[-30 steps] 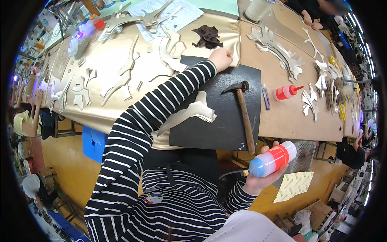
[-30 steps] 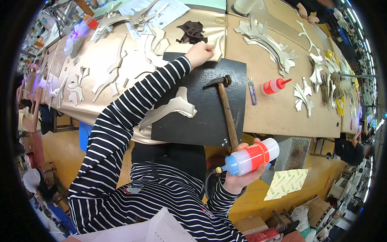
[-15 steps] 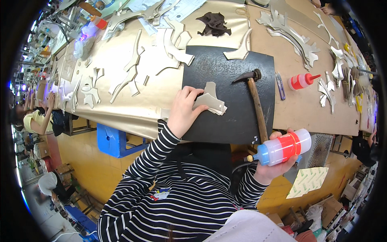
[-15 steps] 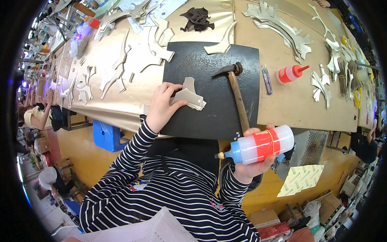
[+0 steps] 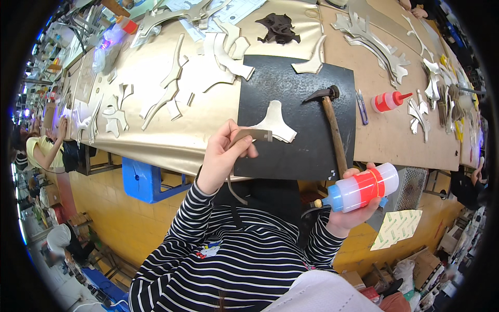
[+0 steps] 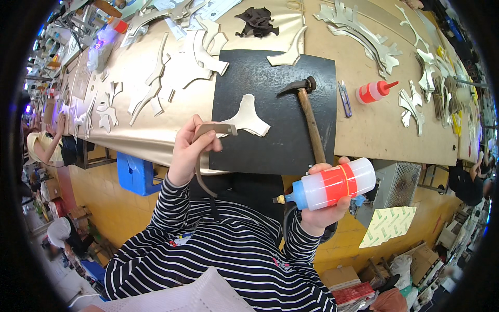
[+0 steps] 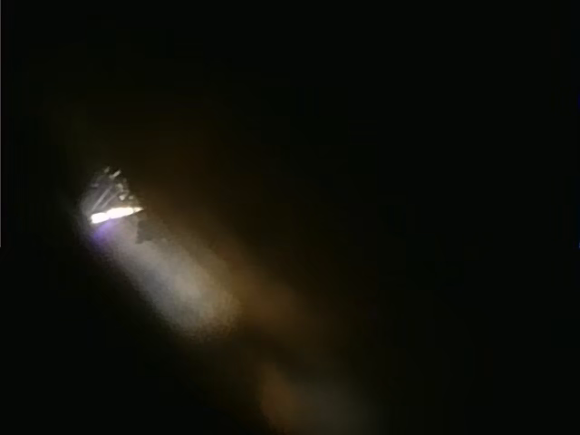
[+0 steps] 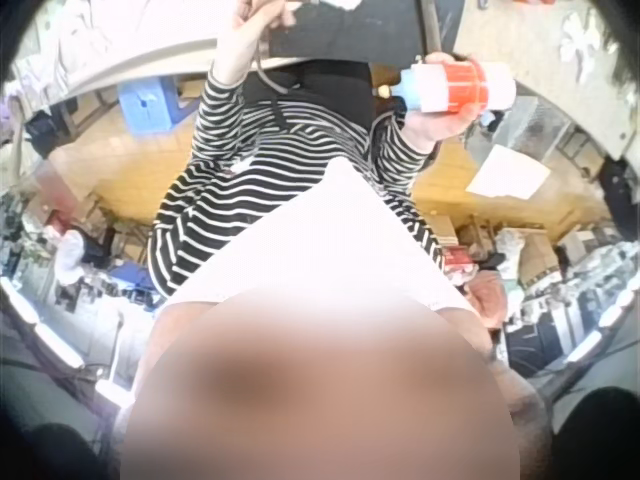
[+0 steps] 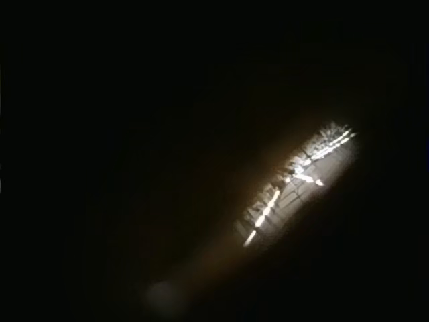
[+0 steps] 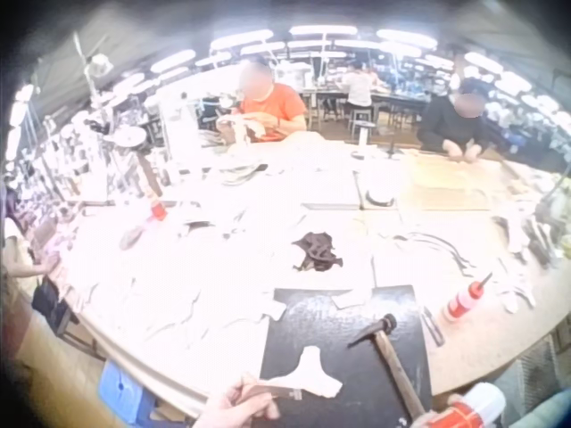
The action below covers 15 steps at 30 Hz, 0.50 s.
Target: The person applies glue from a squeeze bottle to the edges of several small beige leather pieces on a worktable. They handle each piece individually, apply glue along the edges, and place the pieces back on the table.
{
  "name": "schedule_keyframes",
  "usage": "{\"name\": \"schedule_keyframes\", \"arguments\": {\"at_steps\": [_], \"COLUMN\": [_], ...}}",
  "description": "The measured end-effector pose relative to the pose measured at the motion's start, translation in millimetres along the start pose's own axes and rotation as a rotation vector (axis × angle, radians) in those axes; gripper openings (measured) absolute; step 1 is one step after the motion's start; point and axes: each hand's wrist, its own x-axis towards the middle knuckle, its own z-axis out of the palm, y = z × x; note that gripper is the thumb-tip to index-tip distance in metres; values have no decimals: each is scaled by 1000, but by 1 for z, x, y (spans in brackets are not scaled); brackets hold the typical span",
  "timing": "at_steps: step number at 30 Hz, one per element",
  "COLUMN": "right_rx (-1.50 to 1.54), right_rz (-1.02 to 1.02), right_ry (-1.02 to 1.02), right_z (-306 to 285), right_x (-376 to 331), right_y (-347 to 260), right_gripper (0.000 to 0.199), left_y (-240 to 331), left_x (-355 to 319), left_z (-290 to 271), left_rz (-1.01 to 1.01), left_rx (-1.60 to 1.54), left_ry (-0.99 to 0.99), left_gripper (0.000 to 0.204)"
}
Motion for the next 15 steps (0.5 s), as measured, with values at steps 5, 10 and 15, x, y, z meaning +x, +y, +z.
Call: {"name": "schedule_keyframes", "arguments": {"at_steps": [5,10,15], "right_rx": [65,44,-63], "right_rz": [-31,-141,-245], "right_ry": [-31,-39,10], "right_z": [4,11,14], "right_x": [-2,-2,-4], "right_y": [-5,-9,-6], "right_gripper": [75,76,78], "left_y": [5,7,10], "left_x": [-7,-11,-14], "left_z": [4,12,27], "left_rz": [-85,-89,-16], "left_rx": [-241,-229,-230], "left_ry": [-113,-199,-48], "left_gripper": [11,16,38]}}
